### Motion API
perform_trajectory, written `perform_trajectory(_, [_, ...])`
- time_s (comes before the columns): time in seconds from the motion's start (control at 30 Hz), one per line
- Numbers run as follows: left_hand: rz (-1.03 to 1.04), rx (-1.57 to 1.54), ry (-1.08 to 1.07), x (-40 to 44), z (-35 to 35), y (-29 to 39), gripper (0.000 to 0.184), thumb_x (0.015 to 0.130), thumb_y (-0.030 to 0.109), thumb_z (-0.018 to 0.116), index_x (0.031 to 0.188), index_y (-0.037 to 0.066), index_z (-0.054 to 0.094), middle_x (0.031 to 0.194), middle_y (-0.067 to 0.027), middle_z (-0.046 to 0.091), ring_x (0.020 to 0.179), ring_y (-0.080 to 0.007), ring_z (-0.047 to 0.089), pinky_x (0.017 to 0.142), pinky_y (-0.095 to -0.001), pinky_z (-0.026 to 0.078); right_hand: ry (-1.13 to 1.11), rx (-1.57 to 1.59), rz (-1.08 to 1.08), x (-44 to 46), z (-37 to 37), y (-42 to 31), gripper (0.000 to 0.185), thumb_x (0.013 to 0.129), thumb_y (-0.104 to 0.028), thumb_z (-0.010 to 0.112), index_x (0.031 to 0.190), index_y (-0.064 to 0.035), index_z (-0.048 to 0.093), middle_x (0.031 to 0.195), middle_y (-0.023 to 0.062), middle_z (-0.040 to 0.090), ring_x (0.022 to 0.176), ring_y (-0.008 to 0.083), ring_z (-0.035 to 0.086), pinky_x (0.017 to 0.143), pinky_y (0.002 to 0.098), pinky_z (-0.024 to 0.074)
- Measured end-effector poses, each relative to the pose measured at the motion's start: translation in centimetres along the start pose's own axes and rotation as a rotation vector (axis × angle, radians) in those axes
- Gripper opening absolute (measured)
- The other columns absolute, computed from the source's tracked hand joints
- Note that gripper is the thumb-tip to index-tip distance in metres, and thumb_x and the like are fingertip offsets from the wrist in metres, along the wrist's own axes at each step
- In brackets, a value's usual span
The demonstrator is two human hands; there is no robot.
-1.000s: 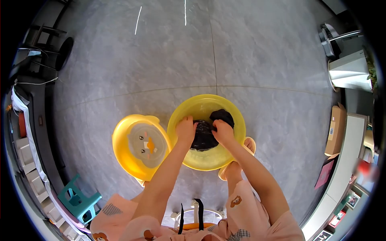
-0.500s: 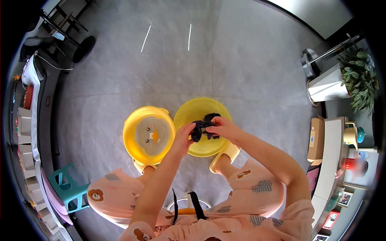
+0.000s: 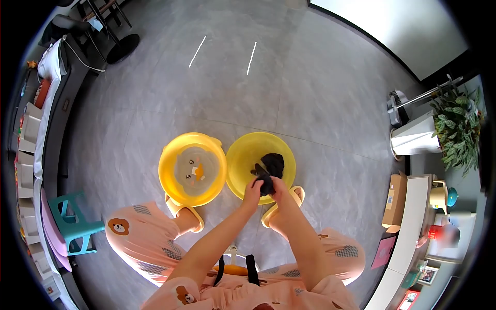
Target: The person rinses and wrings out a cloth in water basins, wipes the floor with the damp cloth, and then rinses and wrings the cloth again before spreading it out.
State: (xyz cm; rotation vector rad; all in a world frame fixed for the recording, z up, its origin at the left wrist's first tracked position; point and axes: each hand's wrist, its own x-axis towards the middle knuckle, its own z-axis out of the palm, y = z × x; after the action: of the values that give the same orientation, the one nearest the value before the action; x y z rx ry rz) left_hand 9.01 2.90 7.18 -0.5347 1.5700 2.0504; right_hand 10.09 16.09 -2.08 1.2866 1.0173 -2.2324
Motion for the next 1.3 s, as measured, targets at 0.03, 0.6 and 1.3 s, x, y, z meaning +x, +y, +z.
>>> perform_trajectory(0.03, [0.059, 0.034, 0.069, 0.0, -0.3, 0.4, 0.033, 0.087, 0.024, 0.048, 0.109, 0.001, 0.056, 0.101, -0.0072, 0.058, 0.095, -0.0168, 0.053, 0.083, -0.0269, 0.041, 0.066, -0.002, 0.023, -0.9, 0.8, -0.1, 0.018, 0.082, -0.024, 0.052, 0.09, -0.0087, 0.059, 0.08, 0.0064, 0.06, 0.073, 0.0227, 0.06, 0.063, 0.0366, 0.0511])
perform_trajectory(0.6, [0.119, 0.207, 0.159, 5.5, 0.7, -2.4, 0.02, 0.08, 0.02, 0.067, 0.077, 0.005, 0.053, 0.072, -0.0029, 0.054, 0.066, -0.0124, 0.05, 0.061, -0.0262, 0.042, -0.005, 0.517, 0.299, -7.3, 5.3, -0.7, 0.042, 0.086, -0.043, 0.05, 0.113, -0.0106, 0.05, 0.112, 0.0096, 0.052, 0.104, 0.0253, 0.052, 0.088, 0.0433, 0.0445])
perform_trajectory(1.3, [0.362, 0.654, 0.099, 4.0, 1.9, -3.8, 0.033, 0.089, 0.025, 0.048, 0.071, -0.002, 0.055, 0.065, -0.0183, 0.056, 0.06, -0.0334, 0.053, 0.057, -0.0379, 0.042, 0.003, 0.487, 0.143, 0.1, 2.6, 3.6, 0.041, 0.086, -0.053, 0.044, 0.089, -0.015, 0.057, 0.087, 0.0017, 0.061, 0.081, 0.0186, 0.059, 0.067, 0.035, 0.0498])
